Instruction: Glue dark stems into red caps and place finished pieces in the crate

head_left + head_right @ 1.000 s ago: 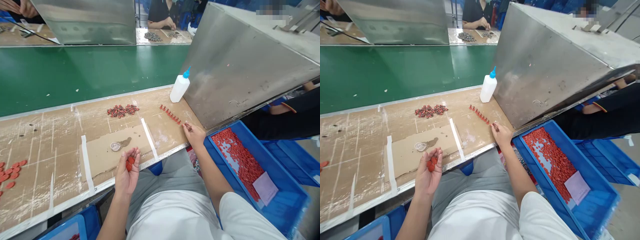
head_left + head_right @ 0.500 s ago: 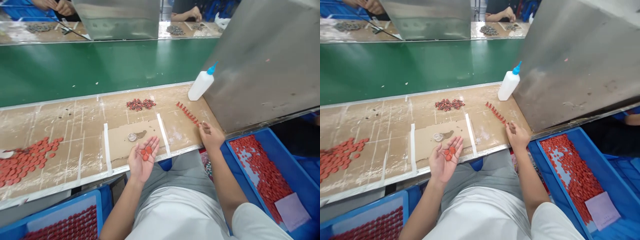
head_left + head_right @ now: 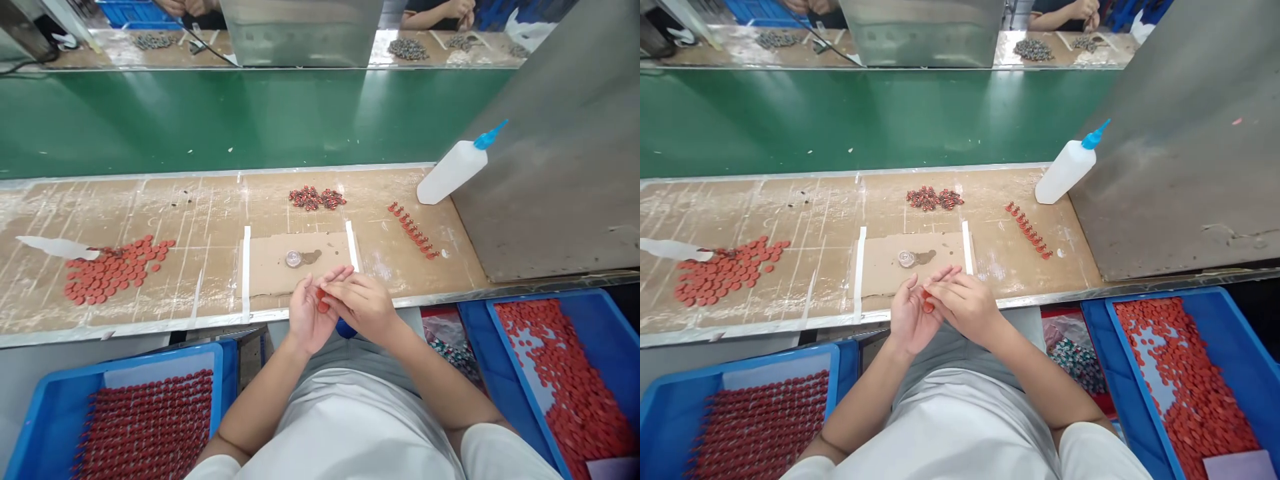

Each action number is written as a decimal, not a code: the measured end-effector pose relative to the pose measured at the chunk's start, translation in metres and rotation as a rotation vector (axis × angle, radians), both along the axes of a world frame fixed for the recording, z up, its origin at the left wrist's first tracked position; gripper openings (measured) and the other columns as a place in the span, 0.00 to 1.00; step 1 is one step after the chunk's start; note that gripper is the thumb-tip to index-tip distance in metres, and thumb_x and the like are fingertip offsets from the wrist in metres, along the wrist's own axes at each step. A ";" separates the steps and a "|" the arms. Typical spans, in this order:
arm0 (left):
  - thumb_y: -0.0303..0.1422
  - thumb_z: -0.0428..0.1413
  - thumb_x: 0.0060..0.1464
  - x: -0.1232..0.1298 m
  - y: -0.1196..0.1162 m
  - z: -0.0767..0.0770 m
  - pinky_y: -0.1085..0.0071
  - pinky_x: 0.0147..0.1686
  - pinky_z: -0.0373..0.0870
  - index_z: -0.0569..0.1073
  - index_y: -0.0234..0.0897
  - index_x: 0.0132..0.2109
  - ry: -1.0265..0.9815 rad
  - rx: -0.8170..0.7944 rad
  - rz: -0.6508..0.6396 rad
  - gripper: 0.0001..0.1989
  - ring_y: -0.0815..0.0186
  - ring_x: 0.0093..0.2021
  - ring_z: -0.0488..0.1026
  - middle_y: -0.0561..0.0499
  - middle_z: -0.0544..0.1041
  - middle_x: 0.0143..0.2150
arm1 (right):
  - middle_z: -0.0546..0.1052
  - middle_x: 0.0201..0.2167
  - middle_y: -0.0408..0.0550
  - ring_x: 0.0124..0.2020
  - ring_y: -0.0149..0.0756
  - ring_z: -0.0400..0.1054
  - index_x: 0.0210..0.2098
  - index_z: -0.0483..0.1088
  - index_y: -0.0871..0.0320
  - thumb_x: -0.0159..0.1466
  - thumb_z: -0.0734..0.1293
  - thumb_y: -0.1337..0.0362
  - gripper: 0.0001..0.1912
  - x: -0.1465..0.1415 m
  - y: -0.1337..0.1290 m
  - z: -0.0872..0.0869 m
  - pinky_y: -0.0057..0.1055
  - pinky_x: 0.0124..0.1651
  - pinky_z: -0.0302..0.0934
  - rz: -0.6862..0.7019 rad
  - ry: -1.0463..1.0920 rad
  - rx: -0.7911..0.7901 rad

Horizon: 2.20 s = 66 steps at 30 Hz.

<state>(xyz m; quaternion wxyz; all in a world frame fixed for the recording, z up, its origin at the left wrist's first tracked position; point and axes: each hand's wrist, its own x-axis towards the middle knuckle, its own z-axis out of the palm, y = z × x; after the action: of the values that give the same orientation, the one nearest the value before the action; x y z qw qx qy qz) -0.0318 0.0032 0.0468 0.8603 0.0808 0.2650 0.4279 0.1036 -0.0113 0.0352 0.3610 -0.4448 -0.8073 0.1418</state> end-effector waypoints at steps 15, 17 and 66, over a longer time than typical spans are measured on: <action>0.36 0.54 0.57 -0.005 -0.003 -0.019 0.77 0.34 0.70 0.77 0.34 0.46 0.018 -0.067 0.281 0.13 0.72 0.37 0.73 0.46 0.77 0.45 | 0.78 0.32 0.43 0.31 0.31 0.73 0.40 0.72 0.54 0.54 0.74 0.63 0.15 -0.018 0.010 0.008 0.29 0.34 0.68 -0.278 0.946 -0.626; 0.34 0.57 0.56 -0.007 -0.007 -0.023 0.79 0.29 0.67 0.76 0.36 0.47 0.046 0.006 0.289 0.13 0.76 0.31 0.69 0.47 0.77 0.45 | 0.78 0.31 0.42 0.28 0.28 0.72 0.40 0.70 0.55 0.52 0.75 0.63 0.17 -0.027 0.006 0.003 0.25 0.31 0.66 -0.313 1.266 -0.832; 0.29 0.63 0.50 -0.060 -0.007 -0.051 0.82 0.35 0.72 0.77 0.34 0.42 0.100 -0.079 0.435 0.10 0.77 0.33 0.71 0.50 0.77 0.40 | 0.80 0.29 0.50 0.29 0.36 0.74 0.34 0.78 0.61 0.46 0.75 0.49 0.23 0.072 0.204 -0.040 0.30 0.33 0.69 -0.417 0.263 -0.495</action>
<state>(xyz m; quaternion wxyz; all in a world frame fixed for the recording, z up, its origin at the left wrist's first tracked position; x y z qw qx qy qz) -0.0919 -0.0040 -0.0038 0.7360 0.0093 0.3351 0.5882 0.1761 0.1923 -0.0052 0.3644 -0.6520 -0.5867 0.3128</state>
